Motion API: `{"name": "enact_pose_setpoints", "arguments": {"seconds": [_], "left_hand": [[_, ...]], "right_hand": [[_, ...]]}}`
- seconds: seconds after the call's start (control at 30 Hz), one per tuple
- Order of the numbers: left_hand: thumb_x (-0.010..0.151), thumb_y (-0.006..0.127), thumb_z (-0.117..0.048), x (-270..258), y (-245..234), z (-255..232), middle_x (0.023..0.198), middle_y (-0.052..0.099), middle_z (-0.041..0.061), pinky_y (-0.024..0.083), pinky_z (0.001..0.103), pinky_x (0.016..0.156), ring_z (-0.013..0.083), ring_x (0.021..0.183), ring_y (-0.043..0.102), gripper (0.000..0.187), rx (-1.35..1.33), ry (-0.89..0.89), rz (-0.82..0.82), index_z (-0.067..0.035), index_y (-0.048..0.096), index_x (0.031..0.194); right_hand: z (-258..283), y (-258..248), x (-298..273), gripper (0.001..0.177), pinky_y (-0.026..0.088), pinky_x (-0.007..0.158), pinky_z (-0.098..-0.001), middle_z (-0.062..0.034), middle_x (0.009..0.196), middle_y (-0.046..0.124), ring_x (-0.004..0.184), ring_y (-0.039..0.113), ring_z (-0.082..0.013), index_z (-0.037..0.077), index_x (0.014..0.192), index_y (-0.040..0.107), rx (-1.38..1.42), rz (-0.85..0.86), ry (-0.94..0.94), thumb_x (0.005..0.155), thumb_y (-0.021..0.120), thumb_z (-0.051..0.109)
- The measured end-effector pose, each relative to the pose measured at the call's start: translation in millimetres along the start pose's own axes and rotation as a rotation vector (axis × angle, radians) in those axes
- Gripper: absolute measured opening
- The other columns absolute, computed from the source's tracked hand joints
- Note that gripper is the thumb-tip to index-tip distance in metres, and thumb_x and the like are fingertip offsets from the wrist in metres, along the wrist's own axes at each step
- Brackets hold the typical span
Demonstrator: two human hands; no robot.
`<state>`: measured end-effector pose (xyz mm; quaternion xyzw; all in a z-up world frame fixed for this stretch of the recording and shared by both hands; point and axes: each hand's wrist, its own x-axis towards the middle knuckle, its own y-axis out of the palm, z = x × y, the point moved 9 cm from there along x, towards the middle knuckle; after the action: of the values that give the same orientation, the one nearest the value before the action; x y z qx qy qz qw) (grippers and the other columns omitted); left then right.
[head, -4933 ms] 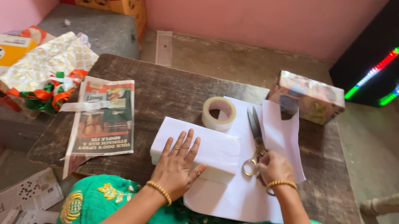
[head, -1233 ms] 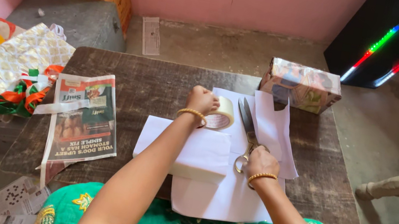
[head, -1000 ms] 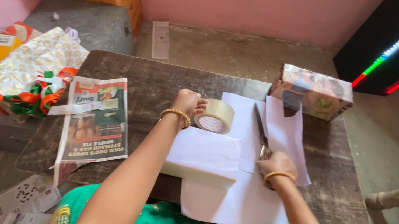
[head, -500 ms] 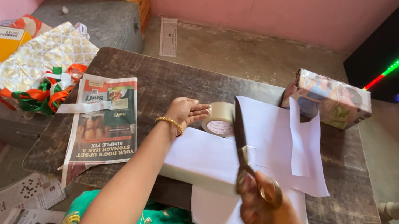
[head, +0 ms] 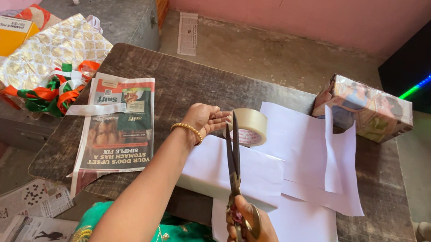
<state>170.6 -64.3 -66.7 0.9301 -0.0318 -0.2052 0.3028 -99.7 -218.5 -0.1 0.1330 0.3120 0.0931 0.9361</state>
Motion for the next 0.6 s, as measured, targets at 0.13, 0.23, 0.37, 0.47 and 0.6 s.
{"name": "enact_pose_setpoints", "arguments": {"seconds": [0.13,0.23,0.37,0.47,0.6], "left_hand": [[0.102,0.042,-0.007,-1.4,4.8,0.0,0.112,0.069,0.032,0.063,0.041,0.089,0.0339,0.098,0.073,0.031,-0.004,-0.013,0.008,0.019,0.053,0.114],[0.102,0.042,-0.006,3.3,4.0,3.7,0.110,0.069,0.031,0.063,0.041,0.089,0.0341,0.097,0.073,0.029,-0.030,-0.029,-0.010,0.018,0.053,0.113],[0.103,0.045,-0.005,14.7,-5.2,9.3,0.106,0.068,0.028,0.063,0.042,0.088,0.0330,0.094,0.073,0.025,-0.046,-0.035,-0.037,0.016,0.054,0.111],[0.103,0.045,-0.006,23.9,-10.5,14.2,0.101,0.068,0.025,0.063,0.042,0.087,0.0318,0.091,0.073,0.022,-0.064,-0.042,-0.024,0.014,0.055,0.109],[0.101,0.046,-0.006,33.0,-15.1,18.5,0.100,0.070,0.023,0.063,0.042,0.084,0.0299,0.090,0.073,0.020,-0.085,-0.052,0.000,0.010,0.056,0.107]], "right_hand": [[14.4,3.8,8.6,0.054,0.045,0.043,-0.0298,-0.0053,0.061,0.054,0.044,0.056,-0.0182,0.004,0.082,0.057,-0.024,0.000,-0.039,0.090,0.059,0.058],[21.6,10.6,14.1,0.053,0.045,0.043,-0.0308,-0.0048,0.061,0.054,0.046,0.057,-0.0186,0.006,0.082,0.056,-0.020,-0.018,-0.044,0.090,0.059,0.058],[27.9,21.9,20.7,0.049,0.048,0.047,-0.0326,-0.0048,0.064,0.056,0.050,0.057,-0.0189,0.007,0.085,0.057,0.098,-0.024,-0.039,0.091,0.060,0.056],[28.7,27.2,25.2,0.046,0.048,0.049,-0.0327,-0.0043,0.065,0.056,0.051,0.057,-0.0186,0.009,0.088,0.057,0.190,-0.034,-0.018,0.090,0.061,0.055],[33.2,31.8,29.9,0.047,0.047,0.048,-0.0324,-0.0031,0.064,0.056,0.049,0.055,-0.0174,0.010,0.087,0.055,0.234,-0.012,-0.043,0.090,0.061,0.056]]}}
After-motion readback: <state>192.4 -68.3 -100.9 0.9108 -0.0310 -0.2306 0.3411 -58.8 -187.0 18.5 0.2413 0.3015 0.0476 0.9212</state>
